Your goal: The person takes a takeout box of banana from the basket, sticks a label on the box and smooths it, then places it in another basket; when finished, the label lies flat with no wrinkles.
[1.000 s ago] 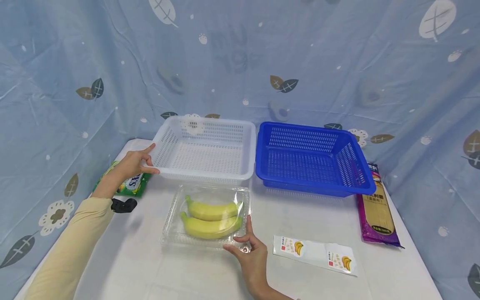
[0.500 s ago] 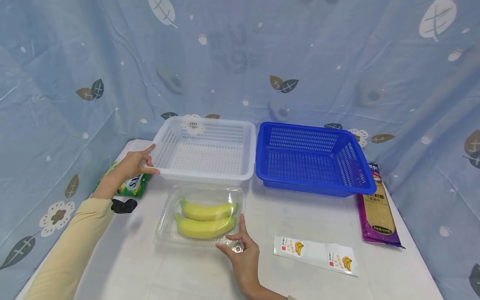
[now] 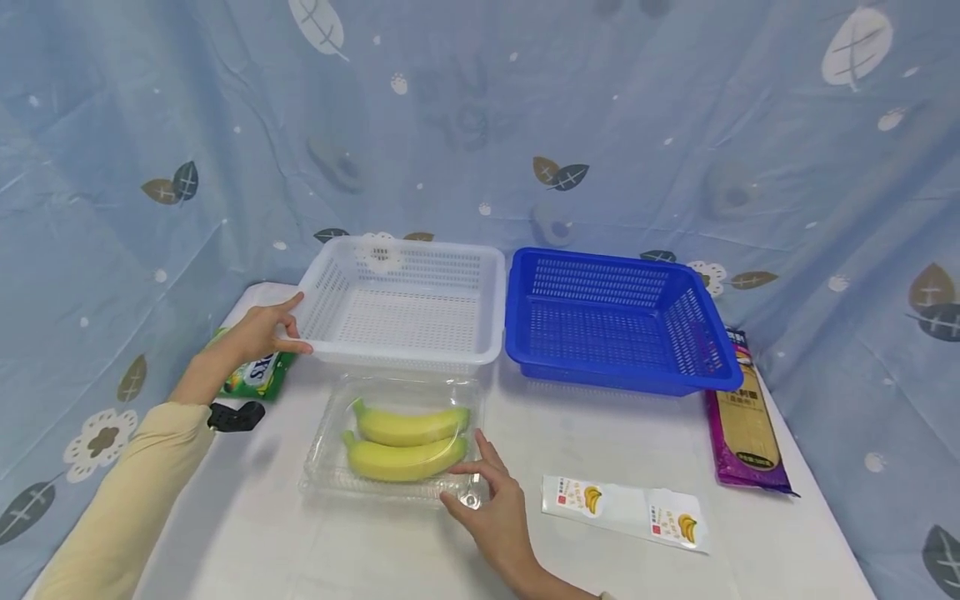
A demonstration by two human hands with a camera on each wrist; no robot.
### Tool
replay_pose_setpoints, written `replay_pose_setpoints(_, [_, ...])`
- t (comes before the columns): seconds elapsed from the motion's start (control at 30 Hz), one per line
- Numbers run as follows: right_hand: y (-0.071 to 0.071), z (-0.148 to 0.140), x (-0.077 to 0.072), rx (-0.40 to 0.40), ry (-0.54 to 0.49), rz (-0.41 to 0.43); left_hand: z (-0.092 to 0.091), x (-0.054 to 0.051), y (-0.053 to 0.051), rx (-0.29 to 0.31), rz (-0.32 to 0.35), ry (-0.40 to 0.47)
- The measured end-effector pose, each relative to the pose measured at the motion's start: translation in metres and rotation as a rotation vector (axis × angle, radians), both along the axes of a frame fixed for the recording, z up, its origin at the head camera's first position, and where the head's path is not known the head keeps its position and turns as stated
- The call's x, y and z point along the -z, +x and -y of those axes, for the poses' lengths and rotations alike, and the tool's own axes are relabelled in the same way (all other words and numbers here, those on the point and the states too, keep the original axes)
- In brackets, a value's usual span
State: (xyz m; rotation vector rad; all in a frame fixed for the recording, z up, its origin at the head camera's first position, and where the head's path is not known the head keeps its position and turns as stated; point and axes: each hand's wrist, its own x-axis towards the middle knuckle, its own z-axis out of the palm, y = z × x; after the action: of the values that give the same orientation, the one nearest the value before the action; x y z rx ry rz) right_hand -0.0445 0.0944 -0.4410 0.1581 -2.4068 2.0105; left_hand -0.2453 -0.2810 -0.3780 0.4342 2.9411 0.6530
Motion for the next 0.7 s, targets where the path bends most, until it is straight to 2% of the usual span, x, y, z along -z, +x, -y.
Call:
replay_pose_setpoints(0.2, [-0.004, -0.020, -0.020, -0.039, 0.020, 0.080, -0.003, -0.002, 0.008, -0.004, -0.043, -0.013])
replay_pose_setpoints(0.3, [-0.009, -0.032, -0.024, -0.048, -0.024, 0.114, -0.005, -0.002, 0.017, -0.017, -0.061, -0.009])
replay_pose_setpoints(0.4, [-0.015, -0.042, -0.026, -0.075, -0.071, 0.134, -0.006, 0.000, 0.029, -0.017, -0.104, 0.031])
replay_pose_setpoints(0.47, [-0.019, -0.049, -0.025, -0.109, -0.085, 0.130, -0.009, 0.003, 0.037, -0.019, -0.147, 0.089])
replay_pose_setpoints(0.57, [-0.024, -0.059, -0.024, -0.163, -0.082, 0.090, -0.019, 0.009, 0.049, -0.006, -0.275, 0.216])
replay_pose_setpoints(0.63, [-0.025, -0.066, -0.023, -0.197, -0.076, 0.056, -0.031, 0.013, 0.058, -0.013, -0.335, 0.331])
replay_pose_setpoints(0.7, [-0.026, -0.074, -0.022, -0.219, -0.075, 0.027, -0.045, 0.016, 0.070, -0.020, -0.362, 0.462])
